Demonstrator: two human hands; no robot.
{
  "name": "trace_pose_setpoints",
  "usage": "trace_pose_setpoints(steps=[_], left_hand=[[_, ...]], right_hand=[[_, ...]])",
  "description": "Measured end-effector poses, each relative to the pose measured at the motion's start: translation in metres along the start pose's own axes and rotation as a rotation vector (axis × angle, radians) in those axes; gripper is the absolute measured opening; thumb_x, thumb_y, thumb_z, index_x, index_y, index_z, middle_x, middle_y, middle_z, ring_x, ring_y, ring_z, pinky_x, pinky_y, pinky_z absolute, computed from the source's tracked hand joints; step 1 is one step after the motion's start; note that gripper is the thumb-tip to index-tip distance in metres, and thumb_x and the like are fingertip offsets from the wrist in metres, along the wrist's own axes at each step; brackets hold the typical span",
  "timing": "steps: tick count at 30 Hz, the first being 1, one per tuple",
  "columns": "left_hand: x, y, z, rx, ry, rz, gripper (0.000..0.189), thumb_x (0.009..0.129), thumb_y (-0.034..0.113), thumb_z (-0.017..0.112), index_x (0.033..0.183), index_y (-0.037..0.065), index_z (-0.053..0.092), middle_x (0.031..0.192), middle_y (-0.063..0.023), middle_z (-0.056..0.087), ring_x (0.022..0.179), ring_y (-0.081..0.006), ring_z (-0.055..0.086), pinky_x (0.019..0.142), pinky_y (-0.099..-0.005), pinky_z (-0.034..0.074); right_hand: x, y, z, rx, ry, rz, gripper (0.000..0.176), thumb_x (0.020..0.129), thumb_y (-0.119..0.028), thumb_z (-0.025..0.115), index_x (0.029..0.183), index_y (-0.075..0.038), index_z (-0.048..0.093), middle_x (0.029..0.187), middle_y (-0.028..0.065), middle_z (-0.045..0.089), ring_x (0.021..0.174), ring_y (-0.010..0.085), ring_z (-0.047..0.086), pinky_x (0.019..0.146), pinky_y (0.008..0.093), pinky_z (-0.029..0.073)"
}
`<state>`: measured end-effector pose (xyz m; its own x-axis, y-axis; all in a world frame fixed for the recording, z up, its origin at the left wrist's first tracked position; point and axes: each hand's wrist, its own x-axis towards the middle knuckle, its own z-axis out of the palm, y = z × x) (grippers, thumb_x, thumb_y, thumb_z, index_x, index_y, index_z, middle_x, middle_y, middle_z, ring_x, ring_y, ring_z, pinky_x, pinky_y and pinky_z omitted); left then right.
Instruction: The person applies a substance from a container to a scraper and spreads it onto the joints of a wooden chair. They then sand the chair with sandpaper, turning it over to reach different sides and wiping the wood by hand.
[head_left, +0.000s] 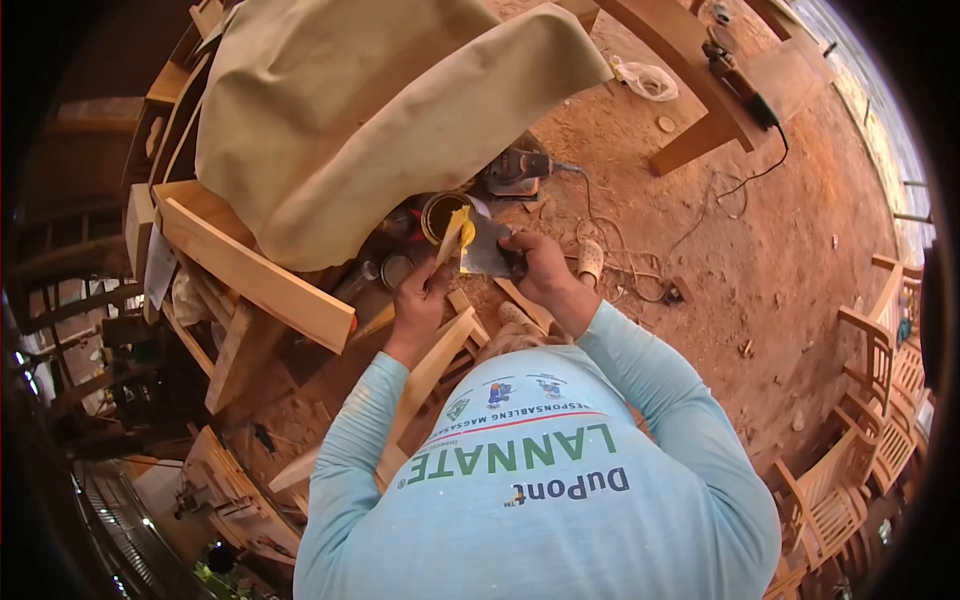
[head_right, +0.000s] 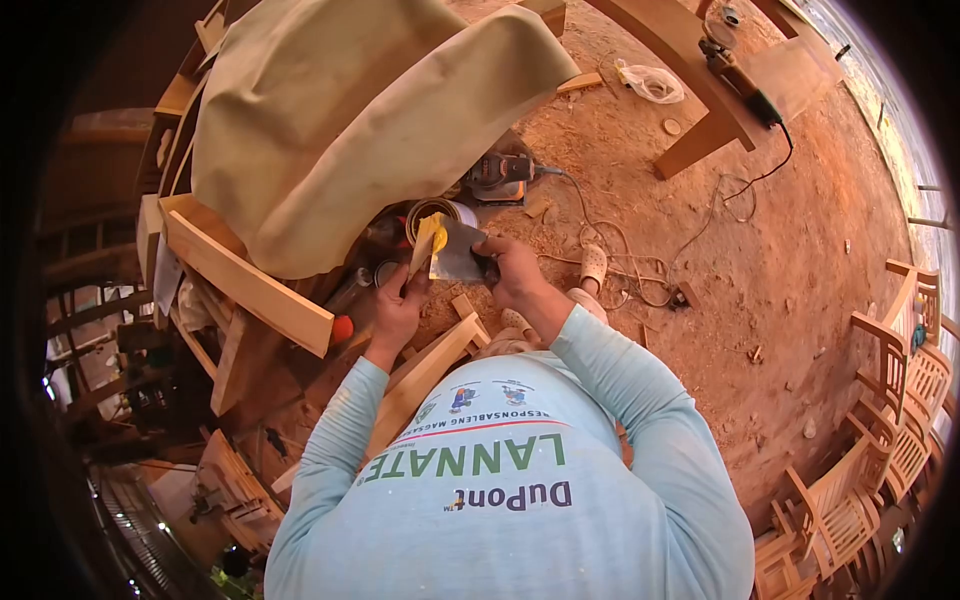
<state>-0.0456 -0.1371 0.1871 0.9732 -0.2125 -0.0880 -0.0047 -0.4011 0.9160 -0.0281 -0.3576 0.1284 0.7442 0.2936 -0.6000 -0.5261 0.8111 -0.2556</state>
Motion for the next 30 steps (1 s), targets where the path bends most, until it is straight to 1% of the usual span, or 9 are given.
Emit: trace_pose_setpoints(steps=[1, 4, 7, 13, 16, 19, 22, 28, 30], left_hand=[[0.001, 0.006, 0.000, 0.104, 0.026, 0.092, 0.030, 0.105, 0.013, 0.061, 0.132, 0.001, 0.064, 0.112, -0.0060, 0.072, 0.091, -0.0132, 0.068, 0.081, -0.0284, 0.055], [0.000, 0.006, 0.001, 0.131, 0.068, 0.128, 0.030, 0.103, 0.012, 0.062, 0.131, 0.001, 0.066, 0.102, -0.0085, 0.074, 0.086, -0.0137, 0.067, 0.079, -0.0287, 0.054], [-0.004, -0.001, -0.001, 0.161, 0.055, 0.137, 0.029, 0.103, 0.010, 0.061, 0.130, 0.002, 0.067, 0.105, -0.0081, 0.075, 0.088, -0.0135, 0.067, 0.080, -0.0286, 0.053], [-0.004, 0.001, 0.004, -0.100, 0.083, -0.101, 0.033, 0.101, 0.005, 0.061, 0.134, 0.001, 0.064, 0.108, -0.0081, 0.074, 0.095, -0.0128, 0.066, 0.084, -0.0285, 0.053], [0.004, -0.002, 0.014, -0.092, 0.145, 0.068, 0.036, 0.099, 0.001, 0.059, 0.135, 0.000, 0.062, 0.111, -0.0091, 0.073, 0.100, -0.0133, 0.066, 0.088, -0.0279, 0.052], [0.004, 0.018, 0.021, -0.034, 0.169, 0.080, 0.037, 0.098, -0.002, 0.058, 0.134, -0.001, 0.062, 0.116, -0.0101, 0.072, 0.105, -0.0143, 0.066, 0.091, -0.0285, 0.052], [-0.002, 0.001, 0.024, -0.187, 0.048, -0.042, 0.036, 0.098, 0.000, 0.060, 0.134, 0.000, 0.062, 0.115, -0.0125, 0.072, 0.102, -0.0187, 0.067, 0.090, -0.0300, 0.052], [-0.012, -0.016, 0.028, 0.123, 0.148, 0.146, 0.038, 0.101, 0.012, 0.062, 0.138, 0.003, 0.061, 0.108, -0.0158, 0.068, 0.093, -0.0292, 0.066, 0.086, -0.0341, 0.052], [-0.007, 0.009, 0.025, 0.186, 0.174, 0.198, 0.043, 0.101, 0.013, 0.061, 0.143, 0.004, 0.058, 0.117, -0.0173, 0.065, 0.098, -0.0297, 0.064, 0.089, -0.0356, 0.051]], right_hand=[[0.004, -0.001, -0.004, 0.002, -0.007, 0.003, 0.012, 0.091, -0.003, 0.060, 0.103, -0.005, 0.060, 0.095, 0.0076, 0.066, 0.083, 0.0209, 0.067, 0.081, 0.0382, 0.060], [-0.008, -0.021, 0.017, 0.002, 0.044, -0.053, 0.010, 0.091, -0.003, 0.060, 0.101, -0.005, 0.061, 0.095, 0.0065, 0.067, 0.083, 0.0190, 0.067, 0.081, 0.0362, 0.060], [-0.023, -0.046, 0.036, 0.053, -0.030, -0.129, 0.013, 0.091, -0.003, 0.060, 0.103, -0.004, 0.061, 0.097, 0.0064, 0.068, 0.085, 0.0188, 0.068, 0.081, 0.0363, 0.059], [-0.023, -0.023, 0.018, -0.045, 0.017, -0.123, 0.024, 0.091, -0.001, 0.060, 0.115, -0.005, 0.057, 0.107, 0.0083, 0.069, 0.092, 0.0229, 0.070, 0.083, 0.0394, 0.060], [-0.023, -0.002, 0.023, 0.038, -0.033, -0.087, 0.026, 0.093, 0.000, 0.062, 0.117, -0.007, 0.056, 0.107, 0.0081, 0.069, 0.094, 0.0234, 0.070, 0.082, 0.0408, 0.059], [-0.020, 0.007, 0.024, 0.089, -0.080, -0.061, 0.024, 0.094, 0.000, 0.063, 0.117, -0.007, 0.056, 0.105, 0.0079, 0.068, 0.095, 0.0229, 0.069, 0.083, 0.0424, 0.059], [-0.019, 0.006, 0.030, 0.104, -0.054, -0.057, 0.023, 0.095, -0.001, 0.063, 0.116, -0.007, 0.056, 0.106, 0.0074, 0.067, 0.095, 0.0229, 0.069, 0.085, 0.0429, 0.059], [-0.019, -0.024, 0.044, 0.113, -0.120, -0.202, 0.027, 0.094, 0.000, 0.062, 0.118, -0.008, 0.057, 0.110, 0.0058, 0.067, 0.101, 0.0231, 0.068, 0.091, 0.0452, 0.058], [-0.030, -0.041, 0.051, 0.127, -0.147, -0.219, 0.029, 0.094, 0.001, 0.061, 0.121, -0.008, 0.057, 0.112, 0.0059, 0.068, 0.103, 0.0236, 0.068, 0.094, 0.0466, 0.057]])
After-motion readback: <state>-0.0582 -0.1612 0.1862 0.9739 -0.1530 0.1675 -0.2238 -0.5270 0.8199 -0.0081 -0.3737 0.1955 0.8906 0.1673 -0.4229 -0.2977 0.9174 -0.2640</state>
